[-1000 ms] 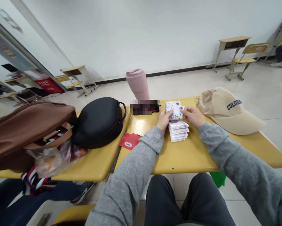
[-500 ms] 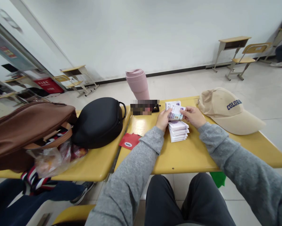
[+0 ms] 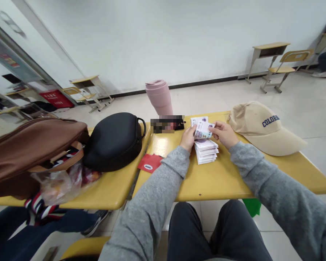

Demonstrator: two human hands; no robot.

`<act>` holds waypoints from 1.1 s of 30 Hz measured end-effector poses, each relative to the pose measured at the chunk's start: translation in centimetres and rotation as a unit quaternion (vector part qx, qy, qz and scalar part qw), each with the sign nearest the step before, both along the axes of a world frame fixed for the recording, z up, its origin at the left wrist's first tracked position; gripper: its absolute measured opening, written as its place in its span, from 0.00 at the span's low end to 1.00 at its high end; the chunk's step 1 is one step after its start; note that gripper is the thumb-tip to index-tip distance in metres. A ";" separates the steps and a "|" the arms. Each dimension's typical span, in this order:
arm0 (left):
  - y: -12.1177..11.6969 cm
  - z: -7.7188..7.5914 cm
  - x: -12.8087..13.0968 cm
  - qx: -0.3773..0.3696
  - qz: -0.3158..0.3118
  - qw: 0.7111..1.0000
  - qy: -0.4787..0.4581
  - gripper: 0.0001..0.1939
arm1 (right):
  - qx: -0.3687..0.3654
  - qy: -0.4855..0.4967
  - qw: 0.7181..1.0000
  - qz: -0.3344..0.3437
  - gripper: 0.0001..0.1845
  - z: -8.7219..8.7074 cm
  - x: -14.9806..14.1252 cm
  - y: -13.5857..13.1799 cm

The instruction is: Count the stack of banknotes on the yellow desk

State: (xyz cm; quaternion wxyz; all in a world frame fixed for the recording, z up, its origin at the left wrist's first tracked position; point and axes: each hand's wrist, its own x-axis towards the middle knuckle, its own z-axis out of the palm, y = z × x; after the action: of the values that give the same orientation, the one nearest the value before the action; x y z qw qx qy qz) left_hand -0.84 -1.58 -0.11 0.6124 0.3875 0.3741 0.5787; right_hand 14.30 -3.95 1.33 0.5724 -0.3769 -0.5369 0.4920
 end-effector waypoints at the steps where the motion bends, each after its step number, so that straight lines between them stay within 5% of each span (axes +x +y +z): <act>1: 0.0 0.0 0.0 0.000 -0.002 1.000 -0.001 0.13 | 0.001 -0.002 1.000 0.000 0.16 0.0 0.0 0.0; 33: -0.4 0.3 0.2 0.017 0.003 1.000 0.013 0.11 | 0.003 0.002 1.000 0.014 0.15 0.2 0.1 -0.1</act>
State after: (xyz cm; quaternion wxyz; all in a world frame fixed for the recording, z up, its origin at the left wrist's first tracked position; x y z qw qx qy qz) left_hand -0.68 -1.99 0.17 0.5988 0.4044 0.3730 0.5820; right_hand 14.36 -4.09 1.53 0.5675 -0.3667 -0.5426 0.4991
